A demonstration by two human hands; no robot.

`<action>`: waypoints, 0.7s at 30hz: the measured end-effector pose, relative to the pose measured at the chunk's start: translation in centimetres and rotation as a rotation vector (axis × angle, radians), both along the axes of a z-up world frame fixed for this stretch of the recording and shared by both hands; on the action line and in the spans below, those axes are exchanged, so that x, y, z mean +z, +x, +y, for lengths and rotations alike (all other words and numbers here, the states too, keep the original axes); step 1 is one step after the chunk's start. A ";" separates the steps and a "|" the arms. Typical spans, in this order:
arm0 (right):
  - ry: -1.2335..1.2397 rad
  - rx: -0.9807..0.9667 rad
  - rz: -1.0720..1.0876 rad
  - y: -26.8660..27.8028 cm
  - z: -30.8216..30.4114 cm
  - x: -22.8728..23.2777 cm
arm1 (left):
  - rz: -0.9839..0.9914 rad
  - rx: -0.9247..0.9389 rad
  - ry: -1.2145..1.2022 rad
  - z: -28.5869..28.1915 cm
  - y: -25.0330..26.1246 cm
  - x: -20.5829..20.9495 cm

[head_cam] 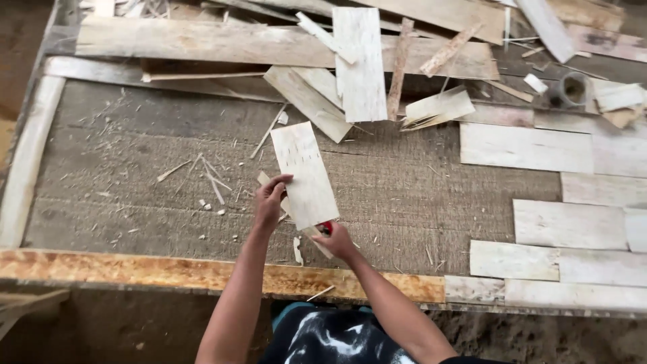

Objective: The person uses a red utility knife to cut small rectangular pieces of light-colored wood on a workbench. They repeatedly score the wood, snap off thin strips, and place the cut pieces into a growing stack on the right side of the bench.

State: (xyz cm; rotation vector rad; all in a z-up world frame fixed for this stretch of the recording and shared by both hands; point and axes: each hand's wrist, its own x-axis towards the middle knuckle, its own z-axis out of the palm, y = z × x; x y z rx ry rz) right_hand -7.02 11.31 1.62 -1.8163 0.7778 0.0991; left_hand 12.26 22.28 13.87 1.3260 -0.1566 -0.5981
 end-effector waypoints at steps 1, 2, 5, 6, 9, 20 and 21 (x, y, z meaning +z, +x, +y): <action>-0.005 -0.014 0.006 -0.9 -1.0 2.0 | 0.006 -0.014 -0.005 -0.6 -0.2 0.8; -0.030 -0.019 0.046 -1.9 -2.0 4.1 | -0.056 -0.078 0.012 -1.3 -0.4 1.6; -0.054 -0.150 0.064 -4.4 -4.7 3.0 | -0.138 -0.186 0.036 -3.2 -0.7 1.3; -0.054 -0.262 0.039 -5.0 -6.0 1.5 | -0.159 -0.216 0.046 -4.0 -0.8 0.9; -0.027 -0.417 -0.121 -4.6 -9.2 4.6 | -0.085 -0.198 0.031 -6.8 -1.7 -0.8; 0.159 -0.630 -0.115 -7.3 -16.0 6.4 | -0.051 -0.296 0.393 -16.2 -7.1 -8.9; 0.111 -0.634 -0.066 -7.1 -17.6 6.0 | -0.042 -0.294 0.373 -17.3 -7.1 -9.2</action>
